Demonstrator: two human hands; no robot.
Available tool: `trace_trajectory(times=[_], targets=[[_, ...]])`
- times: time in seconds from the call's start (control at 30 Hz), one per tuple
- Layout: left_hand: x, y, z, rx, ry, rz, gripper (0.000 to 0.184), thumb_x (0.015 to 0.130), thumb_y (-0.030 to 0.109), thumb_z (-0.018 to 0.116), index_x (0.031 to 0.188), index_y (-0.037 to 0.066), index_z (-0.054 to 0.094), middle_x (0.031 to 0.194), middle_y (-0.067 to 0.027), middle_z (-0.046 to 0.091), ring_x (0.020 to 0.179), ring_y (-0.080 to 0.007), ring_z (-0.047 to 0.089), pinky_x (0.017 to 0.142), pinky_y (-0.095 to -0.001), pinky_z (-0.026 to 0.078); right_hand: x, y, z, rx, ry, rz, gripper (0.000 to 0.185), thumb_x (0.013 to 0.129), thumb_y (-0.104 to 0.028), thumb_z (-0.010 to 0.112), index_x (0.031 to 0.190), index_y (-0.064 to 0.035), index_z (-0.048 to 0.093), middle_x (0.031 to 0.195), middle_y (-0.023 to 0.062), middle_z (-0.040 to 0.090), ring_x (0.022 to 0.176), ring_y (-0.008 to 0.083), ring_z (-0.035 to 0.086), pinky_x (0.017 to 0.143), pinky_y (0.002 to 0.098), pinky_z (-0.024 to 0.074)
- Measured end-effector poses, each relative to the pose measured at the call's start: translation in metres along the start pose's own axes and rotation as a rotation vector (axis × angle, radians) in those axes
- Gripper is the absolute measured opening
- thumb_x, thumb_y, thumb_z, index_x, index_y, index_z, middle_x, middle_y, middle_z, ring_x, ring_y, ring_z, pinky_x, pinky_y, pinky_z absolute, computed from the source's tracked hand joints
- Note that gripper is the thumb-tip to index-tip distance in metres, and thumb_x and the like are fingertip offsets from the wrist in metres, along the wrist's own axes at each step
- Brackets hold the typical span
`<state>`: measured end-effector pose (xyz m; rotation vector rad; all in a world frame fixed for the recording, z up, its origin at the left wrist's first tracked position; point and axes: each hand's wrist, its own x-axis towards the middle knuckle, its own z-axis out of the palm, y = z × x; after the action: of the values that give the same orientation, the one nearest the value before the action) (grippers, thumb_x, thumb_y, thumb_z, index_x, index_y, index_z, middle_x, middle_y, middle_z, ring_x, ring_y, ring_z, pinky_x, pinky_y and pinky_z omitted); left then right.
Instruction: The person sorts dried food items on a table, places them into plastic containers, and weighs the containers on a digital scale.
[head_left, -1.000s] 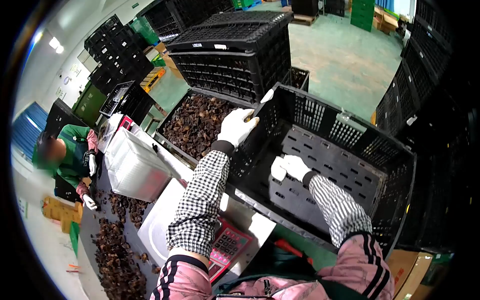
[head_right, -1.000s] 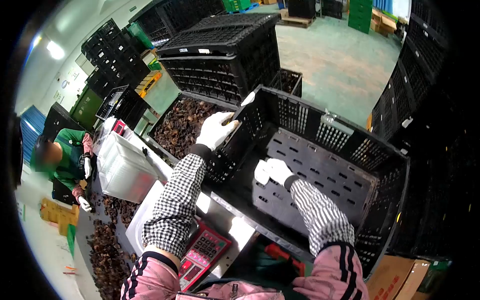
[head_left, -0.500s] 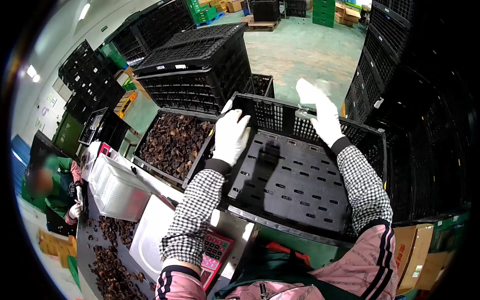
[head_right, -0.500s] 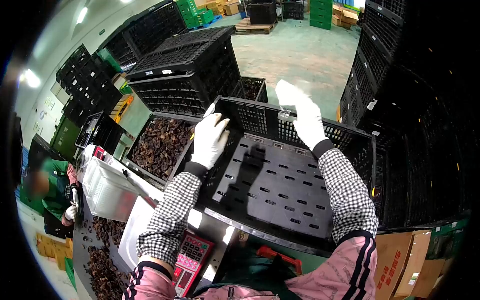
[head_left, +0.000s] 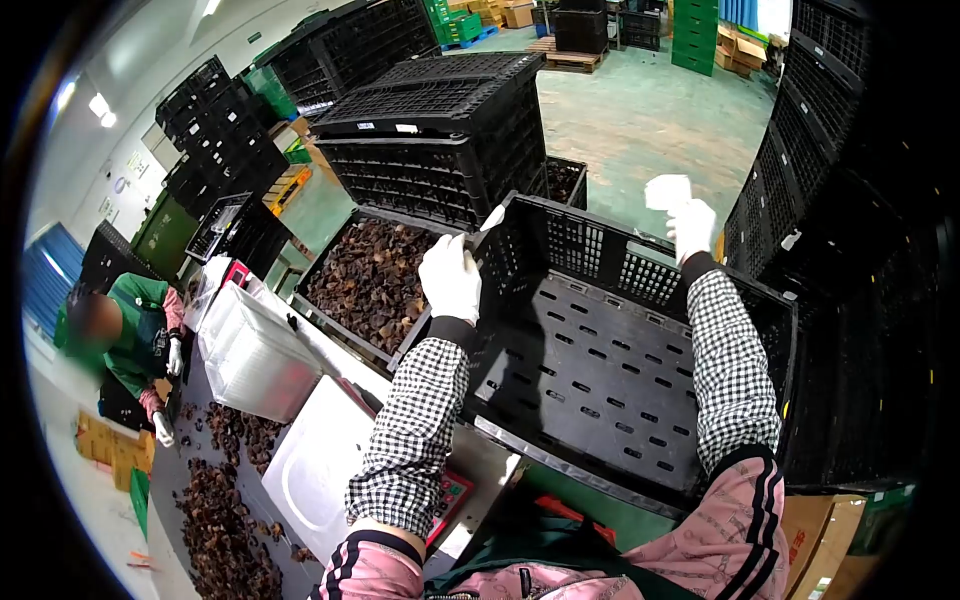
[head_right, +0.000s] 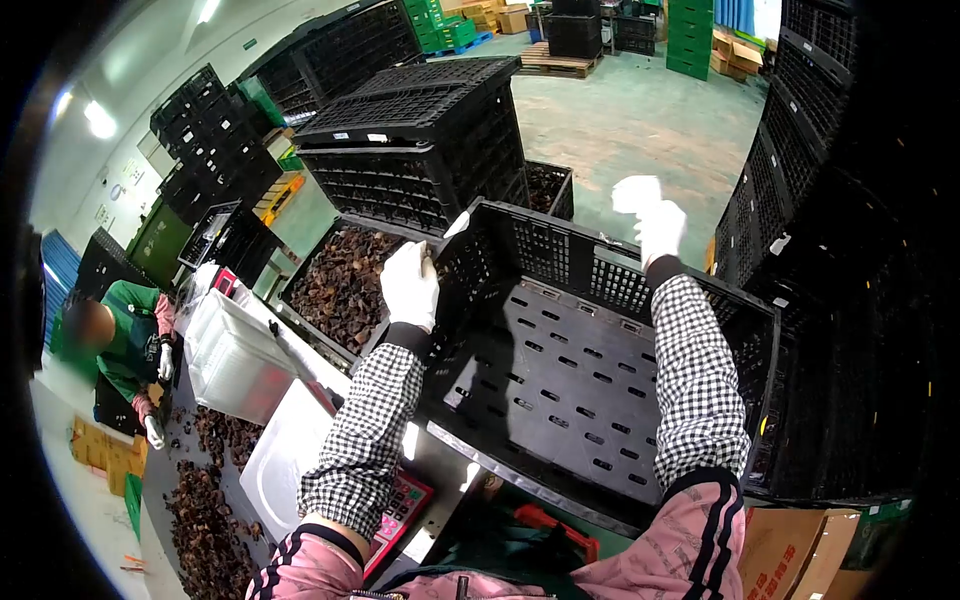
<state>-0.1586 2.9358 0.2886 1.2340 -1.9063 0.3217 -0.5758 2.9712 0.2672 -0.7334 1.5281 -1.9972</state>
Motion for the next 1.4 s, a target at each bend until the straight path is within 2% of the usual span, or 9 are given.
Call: trace_trajectory(times=[0.17,0.27,0.3,0.43,0.53,0.9,1.1,1.2,1.4], targets=[[0.009,0.017,-0.006,-0.03,-0.079,0.06,0.04,0.08,0.015,0.076,0.118,0.007,0.065,0.106,-0.0123,0.064,0.092,-0.0326,0.065,0.08,-0.0438,0.054,0.051,0.041,-0.044,-0.209,0.156,0.023,0.01,0.097,-0.013,0.064,0.095,-0.0025,0.064,0.072,0.0051,0.063,0.051,0.0131,0.059,0.041,0.0272,0.0447],[0.038,0.034,0.008,0.07,-0.27,0.193,0.055,0.076,0.011,0.077,0.128,0.006,0.06,0.116,-0.0161,0.061,0.098,-0.035,0.063,0.082,-0.0434,0.054,0.016,0.016,-0.027,-0.874,0.082,-0.493,0.016,0.089,-0.015,0.067,0.085,-0.0002,0.067,0.079,0.0189,0.068,0.072,0.0338,0.067,0.066,0.0422,0.0522],[0.04,0.029,0.034,0.229,-0.276,0.238,0.049,0.081,0.007,0.07,0.128,0.004,0.058,0.111,-0.016,0.06,0.091,-0.0332,0.063,0.077,-0.0422,0.055,0.028,0.033,-0.031,-0.827,0.061,-0.508,0.021,0.089,-0.021,0.065,0.086,-0.0007,0.067,0.07,0.0137,0.066,0.061,0.0221,0.065,0.061,0.0378,0.0496],[0.048,0.028,0.069,0.501,-0.284,0.354,0.02,0.09,0.008,0.057,0.108,0.004,0.064,0.092,-0.0092,0.063,0.079,-0.0228,0.064,0.064,-0.0353,0.053,0.023,0.033,-0.029,-0.909,0.106,-0.626,0.02,0.091,-0.02,0.065,0.085,-0.0011,0.067,0.07,0.0131,0.066,0.059,0.0222,0.064,0.059,0.0377,0.0488],[0.05,0.026,0.07,0.518,-0.317,0.435,0.013,0.09,0.009,0.058,0.099,0.005,0.065,0.084,-0.0075,0.062,0.075,-0.0203,0.064,0.06,-0.0339,0.052,0.013,0.016,-0.025,-0.81,0.035,-0.397,0.016,0.089,-0.017,0.066,0.085,-0.0012,0.066,0.085,0.0209,0.068,0.083,0.0389,0.066,0.075,0.0442,0.051],[0.054,0.018,0.08,0.563,-0.207,0.688,0.006,0.083,0.01,0.06,0.083,0.006,0.064,0.082,-0.0088,0.056,0.077,-0.0242,0.059,0.064,-0.0357,0.048,0.013,0.019,-0.024,-0.702,-0.008,-0.344,0.017,0.088,-0.018,0.068,0.085,-0.0016,0.067,0.087,0.0217,0.068,0.085,0.0404,0.065,0.076,0.0452,0.0508],[0.071,0.024,0.07,0.255,-0.342,0.178,0.01,0.091,0.005,0.054,0.087,0.003,0.064,0.091,-0.0172,0.063,0.087,-0.034,0.067,0.074,-0.0443,0.055,0.016,0.022,-0.023,-0.681,-0.012,-0.347,0.018,0.088,-0.019,0.069,0.086,-0.0016,0.067,0.088,0.0219,0.069,0.085,0.0402,0.066,0.075,0.0447,0.0511],[0.069,0.001,0.069,0.024,-0.154,0.231,0.015,0.092,0.019,0.066,0.095,0.005,0.066,0.095,-0.0131,0.064,0.089,-0.0304,0.066,0.077,-0.0411,0.056,0.013,0.024,-0.02,-0.677,0.018,-0.447,0.017,0.09,-0.015,0.065,0.083,0.0006,0.067,0.068,0.0114,0.065,0.055,0.0184,0.063,0.056,0.034,0.0477],[0.065,0.025,0.061,0.37,-0.392,0.355,0.024,0.091,0.02,0.068,0.112,0.008,0.067,0.096,-0.011,0.064,0.09,-0.0286,0.066,0.074,-0.0397,0.056,0.014,0.026,-0.019,-0.699,0.026,-0.479,0.018,0.09,-0.017,0.066,0.084,-0.0001,0.067,0.068,0.0117,0.066,0.056,0.0193,0.064,0.057,0.0345,0.048]])
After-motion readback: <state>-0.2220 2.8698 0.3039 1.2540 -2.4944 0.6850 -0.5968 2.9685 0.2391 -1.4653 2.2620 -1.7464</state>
